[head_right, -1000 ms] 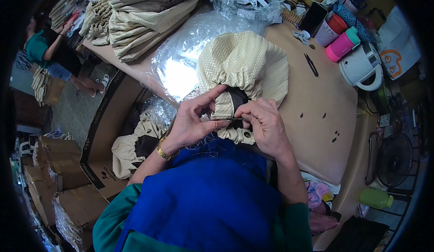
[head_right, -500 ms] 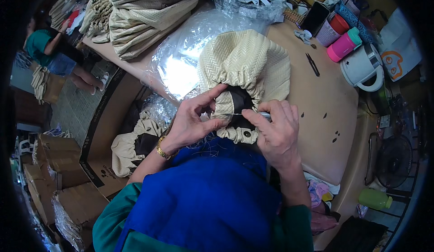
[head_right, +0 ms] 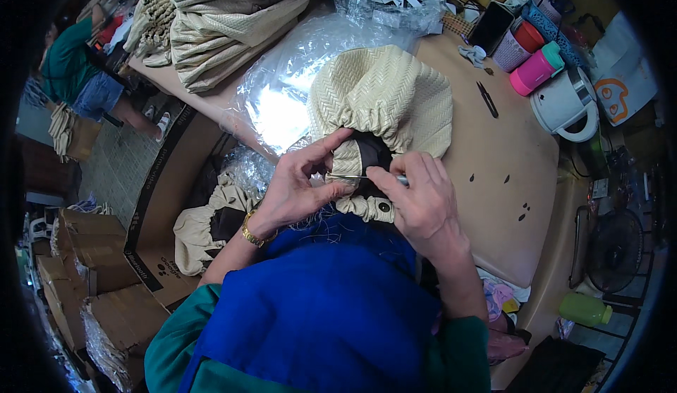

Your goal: The person takes a partially assembled leather bag from a box, pulls out the inner lining, and uses a needle and thread to hand-sew the lining to the leather exterior at the opening, finishing by wiping the bag with a cloth.

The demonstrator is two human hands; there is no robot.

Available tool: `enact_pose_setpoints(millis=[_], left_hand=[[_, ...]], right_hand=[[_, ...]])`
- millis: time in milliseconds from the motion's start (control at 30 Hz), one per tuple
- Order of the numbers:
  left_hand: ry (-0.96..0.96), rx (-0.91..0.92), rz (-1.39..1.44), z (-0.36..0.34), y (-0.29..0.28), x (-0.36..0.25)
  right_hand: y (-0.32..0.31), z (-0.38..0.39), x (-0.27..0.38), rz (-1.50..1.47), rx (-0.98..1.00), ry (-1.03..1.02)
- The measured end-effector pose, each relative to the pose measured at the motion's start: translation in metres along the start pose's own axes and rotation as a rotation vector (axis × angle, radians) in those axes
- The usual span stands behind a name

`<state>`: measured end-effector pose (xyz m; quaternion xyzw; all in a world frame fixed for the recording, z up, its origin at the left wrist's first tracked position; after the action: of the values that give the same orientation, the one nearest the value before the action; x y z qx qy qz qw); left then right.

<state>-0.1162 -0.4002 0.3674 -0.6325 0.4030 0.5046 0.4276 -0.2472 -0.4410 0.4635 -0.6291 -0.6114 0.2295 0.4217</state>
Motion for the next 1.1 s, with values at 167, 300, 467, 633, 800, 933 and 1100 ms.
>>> enact_pose_setpoints(millis=[167,300,467,633,800,933,1100], left_hand=[[-0.107,0.053,-0.042,0.001,0.003,-0.005],[0.006,0.031,0.004,0.001,0.004,0.0],[-0.009,0.031,0.133,0.0,-0.001,0.001],[-0.014,0.055,0.169,0.001,0.004,0.0],[0.011,0.014,0.207,0.0,0.002,-0.001],[0.016,0.019,0.243,-0.001,0.003,0.0],[0.053,0.012,0.177,0.0,0.002,-0.001]], right_hand=[[-0.007,0.002,0.006,0.041,-0.056,-0.092],[-0.002,-0.004,0.0,0.018,0.018,0.041],[0.012,0.006,-0.03,-0.367,-0.059,0.268],[0.014,0.004,-0.03,-0.198,-0.021,0.174],[0.025,0.009,-0.044,-0.426,-0.073,0.237],[0.041,0.019,-0.063,-0.784,-0.056,0.393],[0.029,0.023,-0.065,-0.846,-0.1,0.411]])
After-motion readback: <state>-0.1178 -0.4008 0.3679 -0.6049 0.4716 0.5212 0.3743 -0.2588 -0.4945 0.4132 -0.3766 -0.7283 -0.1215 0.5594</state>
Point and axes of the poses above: each hand's wrist, its own z-axis away from the middle knuckle, its own y-axis out of the palm, x = y × z, the point moved 10 cm from there along -z, towards the middle knuckle, and after that the axes turned 1 degree about z, right-handed, at the moved point
